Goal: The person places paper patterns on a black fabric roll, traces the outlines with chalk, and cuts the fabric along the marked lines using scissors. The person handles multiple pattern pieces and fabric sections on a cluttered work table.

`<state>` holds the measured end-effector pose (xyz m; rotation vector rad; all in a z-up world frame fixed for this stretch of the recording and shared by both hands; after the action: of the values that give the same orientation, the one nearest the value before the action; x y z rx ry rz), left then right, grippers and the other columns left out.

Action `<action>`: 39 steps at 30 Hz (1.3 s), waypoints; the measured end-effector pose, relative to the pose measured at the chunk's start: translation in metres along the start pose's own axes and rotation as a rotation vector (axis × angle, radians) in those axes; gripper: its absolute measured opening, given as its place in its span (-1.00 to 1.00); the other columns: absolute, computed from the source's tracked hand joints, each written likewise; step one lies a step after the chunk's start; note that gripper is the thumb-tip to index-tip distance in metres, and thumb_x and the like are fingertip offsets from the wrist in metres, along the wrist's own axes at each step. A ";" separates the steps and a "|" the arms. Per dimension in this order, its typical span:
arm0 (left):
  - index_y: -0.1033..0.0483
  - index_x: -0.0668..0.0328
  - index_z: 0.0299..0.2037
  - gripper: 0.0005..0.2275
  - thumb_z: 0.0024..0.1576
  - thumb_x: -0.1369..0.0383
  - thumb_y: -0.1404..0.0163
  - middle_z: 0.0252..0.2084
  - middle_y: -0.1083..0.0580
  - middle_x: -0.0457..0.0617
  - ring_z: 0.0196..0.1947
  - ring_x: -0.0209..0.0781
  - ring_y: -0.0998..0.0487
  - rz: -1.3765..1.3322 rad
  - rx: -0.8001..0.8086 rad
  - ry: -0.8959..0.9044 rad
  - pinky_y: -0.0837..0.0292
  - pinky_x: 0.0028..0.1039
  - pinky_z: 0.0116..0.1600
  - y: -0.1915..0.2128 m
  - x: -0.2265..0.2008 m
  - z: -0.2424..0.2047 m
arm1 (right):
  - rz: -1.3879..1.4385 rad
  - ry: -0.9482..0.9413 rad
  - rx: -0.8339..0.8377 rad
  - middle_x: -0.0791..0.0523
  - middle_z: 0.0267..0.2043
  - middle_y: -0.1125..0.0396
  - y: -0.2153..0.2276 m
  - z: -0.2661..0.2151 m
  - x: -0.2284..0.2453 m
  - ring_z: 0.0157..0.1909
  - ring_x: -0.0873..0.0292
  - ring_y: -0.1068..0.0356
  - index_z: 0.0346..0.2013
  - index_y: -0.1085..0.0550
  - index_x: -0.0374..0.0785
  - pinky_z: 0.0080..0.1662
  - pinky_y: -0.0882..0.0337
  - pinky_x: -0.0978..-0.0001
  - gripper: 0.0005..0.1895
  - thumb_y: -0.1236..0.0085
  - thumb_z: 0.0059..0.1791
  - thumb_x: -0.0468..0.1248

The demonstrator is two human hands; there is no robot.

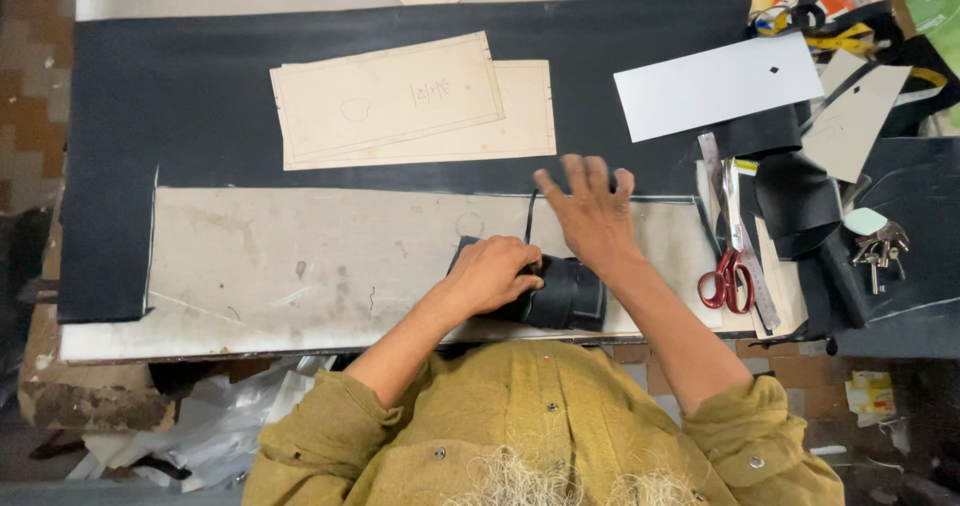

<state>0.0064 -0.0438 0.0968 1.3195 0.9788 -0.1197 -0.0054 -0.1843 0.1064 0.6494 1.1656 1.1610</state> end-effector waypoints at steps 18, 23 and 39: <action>-0.59 0.32 -0.48 -0.75 -0.07 0.24 -0.23 -0.54 -0.54 0.16 -0.47 0.05 -0.59 -0.337 -0.199 0.356 -0.45 -0.21 -0.32 -0.021 0.029 -0.012 | 0.492 0.374 -0.044 0.06 -0.22 -0.35 0.055 -0.011 0.041 -0.18 0.08 -0.40 -0.08 -0.45 -0.36 -0.22 -0.52 0.31 -0.65 -0.16 -0.15 -0.33; -0.61 0.32 -0.36 -0.87 0.05 0.37 -0.16 -0.56 -0.53 -0.06 -0.52 -0.37 -0.54 -0.867 -0.277 0.352 -0.43 -0.50 -0.36 -0.035 0.025 -0.014 | 0.880 -0.067 0.033 0.02 -0.24 -0.46 0.058 -0.033 0.015 -0.24 0.08 -0.48 -0.02 -0.54 -0.36 -0.20 -0.49 0.36 -0.67 -0.20 -0.08 -0.38; -0.57 0.14 -0.16 -0.87 0.23 0.30 -0.02 -0.23 -0.57 0.02 -0.23 0.02 -0.58 -0.451 -0.034 -0.315 -0.46 -0.27 -0.15 0.013 -0.025 -0.016 | 1.874 -1.000 0.674 0.10 -0.46 -0.47 0.007 -0.126 0.046 -0.54 0.33 -0.35 -0.27 -0.57 -0.47 -0.50 -0.34 0.50 -0.83 -0.21 0.00 -0.34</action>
<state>-0.0099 -0.0376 0.1244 0.9926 0.9851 -0.6336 -0.1275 -0.1591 0.0558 2.7421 -0.3315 1.3904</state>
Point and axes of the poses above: each hand's wrist, its own z-axis towards the middle knuckle, its own y-axis out of the back of the hand, x = y × z, the point moved 6 cm from there along z, towards the middle knuckle
